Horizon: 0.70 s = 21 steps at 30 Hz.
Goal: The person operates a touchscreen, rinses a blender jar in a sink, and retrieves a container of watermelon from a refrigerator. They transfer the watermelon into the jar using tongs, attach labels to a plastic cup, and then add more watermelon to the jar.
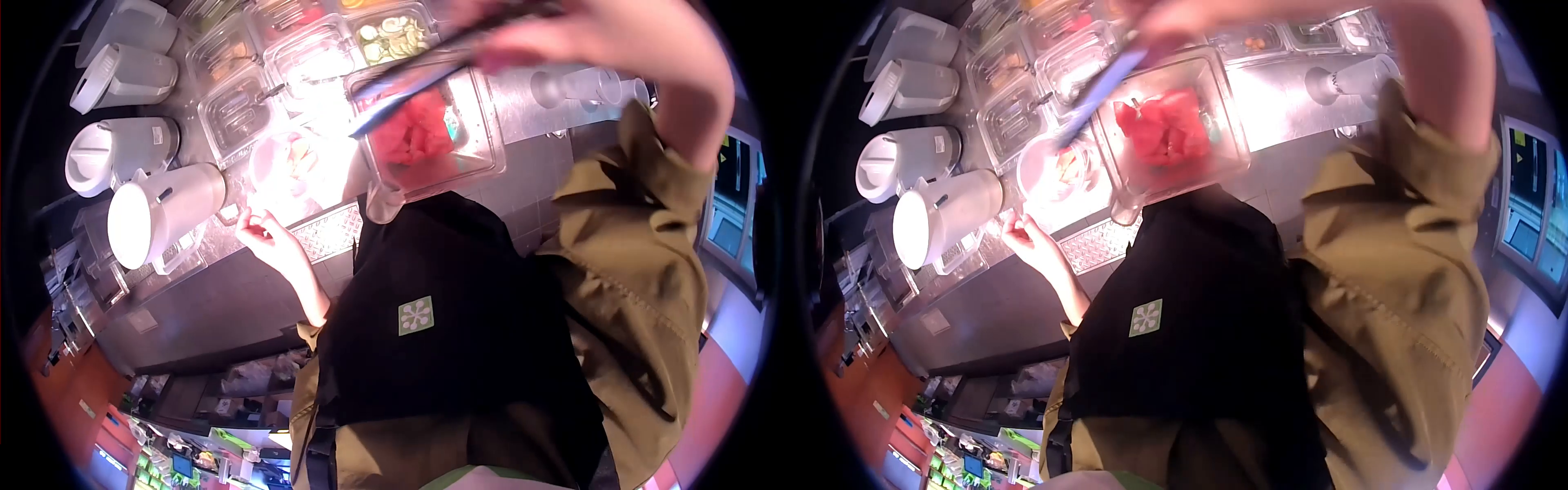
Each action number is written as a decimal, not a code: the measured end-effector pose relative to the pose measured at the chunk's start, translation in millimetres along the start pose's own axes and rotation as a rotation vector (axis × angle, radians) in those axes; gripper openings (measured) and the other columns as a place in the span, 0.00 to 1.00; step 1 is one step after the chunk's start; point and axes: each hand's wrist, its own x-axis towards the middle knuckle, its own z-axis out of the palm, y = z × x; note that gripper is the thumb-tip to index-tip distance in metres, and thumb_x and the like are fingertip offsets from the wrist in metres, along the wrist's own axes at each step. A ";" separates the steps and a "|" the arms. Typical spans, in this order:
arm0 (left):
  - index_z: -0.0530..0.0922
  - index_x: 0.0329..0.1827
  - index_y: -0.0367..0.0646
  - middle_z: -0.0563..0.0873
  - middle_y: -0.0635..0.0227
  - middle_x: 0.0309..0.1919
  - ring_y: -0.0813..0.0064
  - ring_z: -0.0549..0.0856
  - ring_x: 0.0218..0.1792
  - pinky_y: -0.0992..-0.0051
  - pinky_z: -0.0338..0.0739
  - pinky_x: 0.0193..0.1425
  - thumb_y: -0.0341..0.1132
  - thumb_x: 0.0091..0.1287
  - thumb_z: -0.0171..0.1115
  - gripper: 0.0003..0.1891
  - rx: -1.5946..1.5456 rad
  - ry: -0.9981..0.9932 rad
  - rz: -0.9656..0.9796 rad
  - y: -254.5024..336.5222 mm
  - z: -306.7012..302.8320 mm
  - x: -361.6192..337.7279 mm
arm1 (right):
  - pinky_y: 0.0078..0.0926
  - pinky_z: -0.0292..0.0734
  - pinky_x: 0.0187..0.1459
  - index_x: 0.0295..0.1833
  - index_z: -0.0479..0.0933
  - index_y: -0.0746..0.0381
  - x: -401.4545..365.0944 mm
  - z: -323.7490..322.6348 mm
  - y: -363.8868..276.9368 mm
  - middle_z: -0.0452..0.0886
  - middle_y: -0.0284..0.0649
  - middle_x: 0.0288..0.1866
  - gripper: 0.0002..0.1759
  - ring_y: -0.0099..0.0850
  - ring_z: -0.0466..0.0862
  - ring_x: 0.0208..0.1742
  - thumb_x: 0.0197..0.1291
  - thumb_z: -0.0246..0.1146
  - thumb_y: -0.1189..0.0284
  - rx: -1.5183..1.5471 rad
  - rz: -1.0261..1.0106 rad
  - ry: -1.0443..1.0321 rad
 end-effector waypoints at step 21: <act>0.75 0.44 0.39 0.77 0.69 0.37 0.82 0.72 0.36 0.81 0.68 0.43 0.25 0.65 0.50 0.07 -0.348 -0.471 -0.265 85.9 26.1 -67.8 | 0.22 0.71 0.20 0.20 0.75 0.58 51.4 111.7 16.2 0.76 0.31 0.15 0.03 0.27 0.78 0.18 0.35 0.62 0.72 -0.333 -0.466 -0.328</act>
